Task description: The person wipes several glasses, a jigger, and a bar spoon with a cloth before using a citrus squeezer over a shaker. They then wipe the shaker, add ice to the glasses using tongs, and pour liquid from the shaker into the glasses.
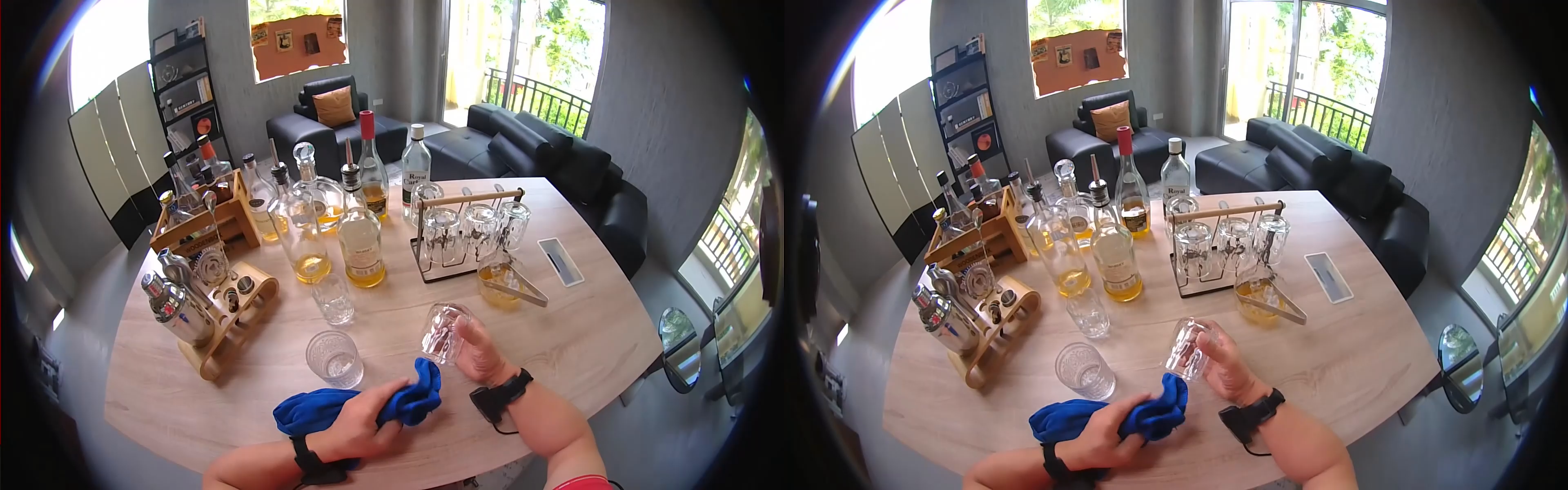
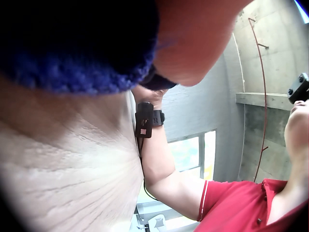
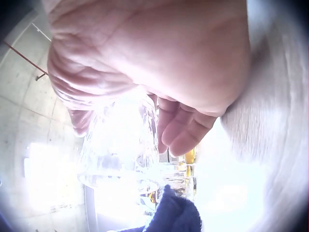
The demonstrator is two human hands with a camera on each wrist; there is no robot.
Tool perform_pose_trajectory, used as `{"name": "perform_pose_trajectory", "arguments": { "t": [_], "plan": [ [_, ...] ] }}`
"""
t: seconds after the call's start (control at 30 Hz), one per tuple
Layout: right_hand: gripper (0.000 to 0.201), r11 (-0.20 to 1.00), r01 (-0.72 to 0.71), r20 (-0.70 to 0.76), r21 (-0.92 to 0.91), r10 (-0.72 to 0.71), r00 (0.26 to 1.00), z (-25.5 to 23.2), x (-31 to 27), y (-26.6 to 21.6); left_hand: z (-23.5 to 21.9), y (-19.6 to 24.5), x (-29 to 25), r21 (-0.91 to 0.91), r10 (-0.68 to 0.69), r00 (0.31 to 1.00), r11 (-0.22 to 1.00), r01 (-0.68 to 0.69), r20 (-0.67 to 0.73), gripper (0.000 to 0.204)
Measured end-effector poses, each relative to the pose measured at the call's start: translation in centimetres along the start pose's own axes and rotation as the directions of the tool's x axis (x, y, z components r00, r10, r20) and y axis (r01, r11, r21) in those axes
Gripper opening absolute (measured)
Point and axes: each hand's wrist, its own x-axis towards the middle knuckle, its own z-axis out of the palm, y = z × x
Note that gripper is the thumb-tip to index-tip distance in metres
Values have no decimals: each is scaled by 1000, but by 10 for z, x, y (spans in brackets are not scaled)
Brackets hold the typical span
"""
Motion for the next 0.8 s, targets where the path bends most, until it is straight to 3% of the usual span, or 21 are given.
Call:
{"name": "perform_pose_trajectory", "arguments": {
  "t": [0.07, 0.1, 0.13, 0.2, 0.23, 0.27, 0.37, 0.5, 0.6, 0.7, 0.77, 0.8],
  "plan": [
    [61, 996, -57, -28, 63, 58, 998, 2, 0, -4, 18, -17, -15, -394, -148, 954, 918, 35, -259, 64],
    [59, 997, -76, -14, 27, 76, 997, 5, -2, -5, 25, -27, -17, -399, -80, 925, 913, -81, -371, 65],
    [59, 997, -75, -17, 29, 75, 997, 7, -4, -4, 17, -26, -13, -141, 86, 888, 976, -166, -452, 67],
    [61, 943, -160, 60, -292, 185, 981, 11, -7, -4, 12, -15, -9, -20, 141, 858, 985, -173, -494, 67],
    [67, 919, -243, 74, -311, 278, 958, 16, -10, -4, 17, -24, -12, -46, 143, 870, 981, -186, -472, 70],
    [67, 919, -242, 75, -311, 278, 958, 20, -11, 0, 16, -22, -12, -45, 143, 870, 982, -186, -472, 70],
    [74, 874, -203, 230, -443, 329, 916, 28, -15, 16, 9, -7, -11, 41, 55, 956, 998, -46, -289, 75],
    [71, 842, -274, 205, -465, 404, 892, 25, -18, 13, 4, 0, -8, 25, 19, 968, 1000, -13, -250, 71],
    [70, 868, -224, 302, -444, 380, 874, 23, -17, 14, 4, 2, -6, 5, 13, 957, 1000, -12, -288, 68],
    [70, 865, -255, 299, -432, 404, 865, 25, -18, 10, 8, -1, -7, -73, -54, 957, 997, 34, -285, 67],
    [73, 875, -257, 292, -410, 393, 872, 21, -17, 11, 9, -2, -7, -263, -148, 951, 962, 75, -270, 64],
    [73, 875, -255, 292, -410, 391, 873, 22, -18, 9, 8, -2, -6, -262, -147, 952, 962, 74, -270, 64]
  ]
}}
